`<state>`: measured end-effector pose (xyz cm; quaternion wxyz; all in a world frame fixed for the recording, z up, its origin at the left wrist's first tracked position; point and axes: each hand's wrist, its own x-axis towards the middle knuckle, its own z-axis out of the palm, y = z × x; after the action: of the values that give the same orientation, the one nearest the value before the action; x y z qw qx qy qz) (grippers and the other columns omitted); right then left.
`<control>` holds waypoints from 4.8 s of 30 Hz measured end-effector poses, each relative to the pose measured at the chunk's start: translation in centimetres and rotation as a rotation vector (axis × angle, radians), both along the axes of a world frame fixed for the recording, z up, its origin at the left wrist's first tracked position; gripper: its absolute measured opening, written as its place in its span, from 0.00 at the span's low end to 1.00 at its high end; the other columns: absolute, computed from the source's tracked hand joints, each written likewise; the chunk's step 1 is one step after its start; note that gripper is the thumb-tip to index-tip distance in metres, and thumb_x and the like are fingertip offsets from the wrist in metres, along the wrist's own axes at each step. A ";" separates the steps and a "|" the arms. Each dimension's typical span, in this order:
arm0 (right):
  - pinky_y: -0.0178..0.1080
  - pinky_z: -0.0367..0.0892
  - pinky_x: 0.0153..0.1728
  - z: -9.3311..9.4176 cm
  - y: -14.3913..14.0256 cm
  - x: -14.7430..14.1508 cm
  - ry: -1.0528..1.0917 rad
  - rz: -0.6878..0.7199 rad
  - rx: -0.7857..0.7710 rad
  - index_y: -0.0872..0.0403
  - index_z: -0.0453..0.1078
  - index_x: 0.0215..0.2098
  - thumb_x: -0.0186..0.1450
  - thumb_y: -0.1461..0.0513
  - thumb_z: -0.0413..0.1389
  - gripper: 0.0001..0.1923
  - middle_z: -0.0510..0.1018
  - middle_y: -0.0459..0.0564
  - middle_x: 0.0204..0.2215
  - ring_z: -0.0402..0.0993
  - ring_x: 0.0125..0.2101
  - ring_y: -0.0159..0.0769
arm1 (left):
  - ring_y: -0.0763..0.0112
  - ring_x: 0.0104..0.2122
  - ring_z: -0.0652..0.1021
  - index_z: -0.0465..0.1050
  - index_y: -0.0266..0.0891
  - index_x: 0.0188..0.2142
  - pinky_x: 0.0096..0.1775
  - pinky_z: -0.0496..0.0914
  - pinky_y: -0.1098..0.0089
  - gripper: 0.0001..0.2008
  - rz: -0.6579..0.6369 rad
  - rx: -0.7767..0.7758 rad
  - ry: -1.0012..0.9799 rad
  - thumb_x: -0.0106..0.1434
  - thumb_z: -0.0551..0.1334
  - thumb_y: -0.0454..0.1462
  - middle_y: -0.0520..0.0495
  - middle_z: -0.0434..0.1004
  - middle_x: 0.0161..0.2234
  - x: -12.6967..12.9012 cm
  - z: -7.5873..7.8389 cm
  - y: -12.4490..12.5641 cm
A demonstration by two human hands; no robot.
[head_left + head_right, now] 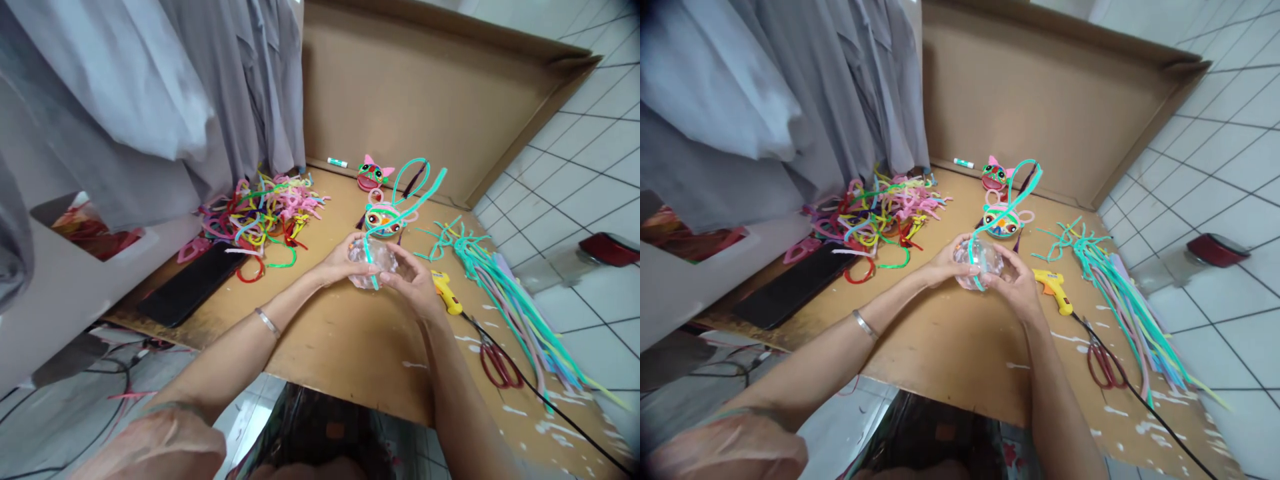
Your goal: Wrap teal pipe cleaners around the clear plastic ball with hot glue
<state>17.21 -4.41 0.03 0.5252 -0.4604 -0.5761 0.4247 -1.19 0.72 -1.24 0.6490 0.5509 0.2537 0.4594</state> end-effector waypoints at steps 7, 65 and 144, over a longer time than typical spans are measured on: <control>0.47 0.75 0.48 -0.3 0.0 -0.1 -0.053 -0.043 0.061 0.47 0.73 0.53 0.50 0.52 0.71 0.33 0.77 0.53 0.54 0.74 0.53 0.46 | 0.57 0.49 0.77 0.65 0.38 0.54 0.53 0.69 0.60 0.50 0.004 0.001 0.018 0.35 0.77 0.55 0.39 0.76 0.50 -0.2 -0.1 0.1; 0.51 0.66 0.57 -0.2 -0.6 -1.0 -0.143 -0.171 0.159 0.50 0.72 0.48 0.58 0.48 0.63 0.24 0.78 0.53 0.51 0.72 0.54 0.46 | 0.65 0.39 0.77 0.66 0.39 0.53 0.43 0.72 0.65 0.37 0.156 0.305 0.376 0.44 0.74 0.43 0.46 0.76 0.43 -0.3 0.2 -0.4; 0.44 0.71 0.37 2.1 0.1 2.9 -0.673 -0.706 0.249 0.53 0.68 0.36 0.50 0.51 0.58 0.19 0.78 0.52 0.33 0.76 0.32 0.42 | 0.70 0.35 0.74 0.64 0.37 0.52 0.41 0.69 0.68 0.39 0.084 0.088 0.327 0.41 0.75 0.42 0.51 0.73 0.35 0.2 -0.1 -0.4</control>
<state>20.08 -4.36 2.15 0.4730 -0.6722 -0.5691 -0.0227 -1.03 0.29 -1.33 0.5547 0.6350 0.3584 0.4009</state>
